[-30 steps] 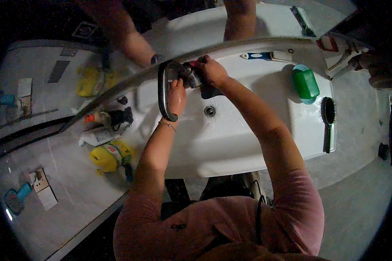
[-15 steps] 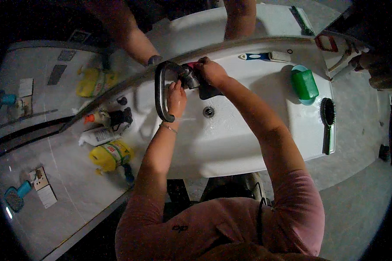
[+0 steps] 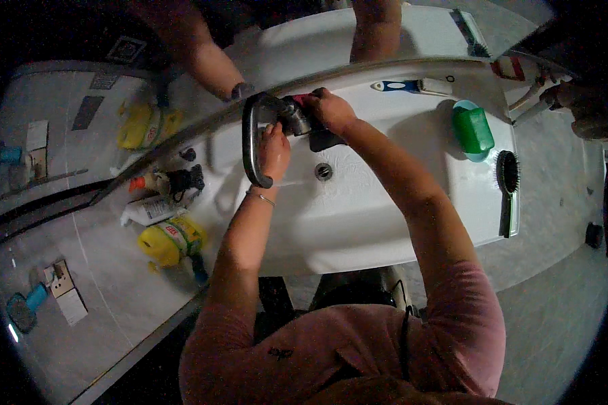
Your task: The person rinses and wrings out a blue cloth and a pink cloth in a bathroom sink, then opens a box to remove a tube and applies a substance to the blue cloth.
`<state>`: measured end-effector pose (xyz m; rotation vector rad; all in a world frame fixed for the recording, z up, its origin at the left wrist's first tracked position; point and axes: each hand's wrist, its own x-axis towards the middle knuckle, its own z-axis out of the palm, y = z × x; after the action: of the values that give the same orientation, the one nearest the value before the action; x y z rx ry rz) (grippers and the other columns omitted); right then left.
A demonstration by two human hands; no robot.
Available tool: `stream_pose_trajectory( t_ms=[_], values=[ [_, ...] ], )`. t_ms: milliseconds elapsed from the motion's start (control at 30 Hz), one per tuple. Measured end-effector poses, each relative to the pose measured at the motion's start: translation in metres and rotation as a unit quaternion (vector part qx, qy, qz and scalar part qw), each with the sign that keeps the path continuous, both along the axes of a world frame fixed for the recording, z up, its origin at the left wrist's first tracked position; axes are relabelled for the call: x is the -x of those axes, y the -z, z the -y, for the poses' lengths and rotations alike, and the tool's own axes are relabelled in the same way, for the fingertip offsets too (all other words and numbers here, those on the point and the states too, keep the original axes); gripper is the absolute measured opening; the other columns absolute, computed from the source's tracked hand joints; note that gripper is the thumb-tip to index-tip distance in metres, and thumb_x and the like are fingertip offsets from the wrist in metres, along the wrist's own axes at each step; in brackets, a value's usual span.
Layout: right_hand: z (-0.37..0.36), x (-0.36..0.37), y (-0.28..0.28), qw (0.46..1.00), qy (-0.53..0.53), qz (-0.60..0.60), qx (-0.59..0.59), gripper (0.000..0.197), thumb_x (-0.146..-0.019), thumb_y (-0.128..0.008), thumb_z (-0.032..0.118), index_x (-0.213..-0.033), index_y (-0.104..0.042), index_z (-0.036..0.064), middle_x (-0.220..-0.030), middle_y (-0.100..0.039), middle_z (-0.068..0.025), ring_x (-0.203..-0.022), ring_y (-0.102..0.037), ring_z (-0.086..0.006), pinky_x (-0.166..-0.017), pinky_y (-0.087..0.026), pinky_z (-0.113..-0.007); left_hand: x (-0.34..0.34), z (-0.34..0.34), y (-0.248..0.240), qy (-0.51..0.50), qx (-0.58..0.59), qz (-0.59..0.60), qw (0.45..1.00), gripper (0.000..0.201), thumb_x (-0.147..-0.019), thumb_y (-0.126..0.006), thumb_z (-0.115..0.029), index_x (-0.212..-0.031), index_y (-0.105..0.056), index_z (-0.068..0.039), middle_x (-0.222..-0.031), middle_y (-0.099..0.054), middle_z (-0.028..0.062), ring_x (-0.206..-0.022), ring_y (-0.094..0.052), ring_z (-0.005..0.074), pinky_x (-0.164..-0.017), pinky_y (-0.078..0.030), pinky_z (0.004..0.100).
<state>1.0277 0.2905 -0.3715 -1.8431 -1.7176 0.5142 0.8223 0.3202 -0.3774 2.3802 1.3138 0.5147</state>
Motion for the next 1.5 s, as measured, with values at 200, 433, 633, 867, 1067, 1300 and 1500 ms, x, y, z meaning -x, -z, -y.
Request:
stream_pose_trajectory(
  t_ms=[200,433,633,867,1067,1300,1500],
  values=[
    [0.027,0.026,-0.032,0.997,-0.017,-0.053,0.062,0.036,-0.081,-0.051,0.014,-0.117,-0.055,0.0157,-0.102,-0.056,-0.0203,-0.089,-0.057,-0.0380,-0.076,-0.048,-0.043,0.026,-0.040,-0.020,0.071,-0.079,-0.166,0.980,0.035,-0.074,-0.059,-0.007,-0.106,-0.056,0.006,-0.109,-0.055,0.0243,-0.096,-0.053,0.0393,-0.083,-0.044,0.0442],
    [0.058,-0.055,-0.044,0.980,0.140,-0.141,-0.015,0.032,-0.086,-0.052,0.025,-0.115,-0.058,0.0134,-0.099,-0.061,-0.0218,-0.089,-0.058,-0.0387,-0.080,-0.046,-0.041,0.077,-0.012,-0.038,0.037,0.048,0.095,0.994,0.040,-0.080,-0.055,0.000,-0.119,-0.050,-0.002,-0.119,-0.053,0.0134,-0.104,-0.053,0.0255,-0.082,-0.045,0.0312],
    [0.142,-0.108,-0.079,0.904,0.243,-0.343,-0.077,0.034,-0.090,-0.043,0.003,-0.122,-0.050,0.0001,-0.114,-0.056,-0.0085,-0.104,-0.052,-0.0160,-0.092,-0.037,-0.025,0.149,0.022,0.002,-0.035,0.047,0.118,0.991,0.036,-0.081,-0.056,0.000,-0.117,-0.051,-0.003,-0.114,-0.052,0.0116,-0.110,-0.048,0.0252,-0.096,-0.036,0.0340],
    [0.194,-0.140,-0.112,0.903,0.218,-0.349,-0.128,0.034,-0.088,-0.041,0.002,-0.121,-0.052,0.0003,-0.115,-0.056,-0.0090,-0.106,-0.052,-0.0165,-0.094,-0.037,-0.027,0.093,0.060,-0.009,-0.027,0.090,0.098,0.991,0.040,-0.079,-0.048,0.008,-0.116,-0.054,-0.007,-0.113,-0.056,0.0062,-0.107,-0.051,0.0179,-0.093,-0.038,0.0329],
    [0.221,-0.107,-0.135,0.901,0.160,-0.392,-0.089,0.034,-0.086,-0.042,0.001,-0.117,-0.054,0.0005,-0.117,-0.056,-0.0090,-0.108,-0.051,-0.0179,-0.097,-0.036,-0.029,0.063,0.077,-0.039,0.006,0.108,0.081,0.991,0.039,-0.082,-0.051,0.005,-0.118,-0.053,-0.010,-0.111,-0.057,0.0056,-0.106,-0.051,0.0179,-0.091,-0.039,0.0336],
    [0.215,0.003,-0.173,0.933,0.070,-0.352,-0.016,0.028,-0.088,-0.045,0.005,-0.114,-0.056,0.0007,-0.117,-0.056,-0.0097,-0.107,-0.052,-0.0187,-0.094,-0.038,-0.030,0.152,0.082,-0.048,-0.032,0.134,0.155,0.978,0.035,-0.082,-0.054,-0.001,-0.116,-0.054,-0.007,-0.105,-0.059,0.0088,-0.097,-0.055,0.0197,-0.087,-0.043,0.0301],
    [0.213,0.151,-0.206,0.895,0.015,-0.437,0.087,0.031,-0.090,-0.053,0.021,-0.113,-0.057,0.0020,-0.115,-0.057,-0.0116,-0.105,-0.053,-0.0225,-0.093,-0.040,-0.036,0.258,0.110,-0.077,-0.120,0.189,0.266,0.938,0.038,-0.083,-0.052,0.002,-0.120,-0.050,-0.007,-0.108,-0.057,0.0091,-0.101,-0.054,0.0172,-0.086,-0.042,0.0271]
  ],
)
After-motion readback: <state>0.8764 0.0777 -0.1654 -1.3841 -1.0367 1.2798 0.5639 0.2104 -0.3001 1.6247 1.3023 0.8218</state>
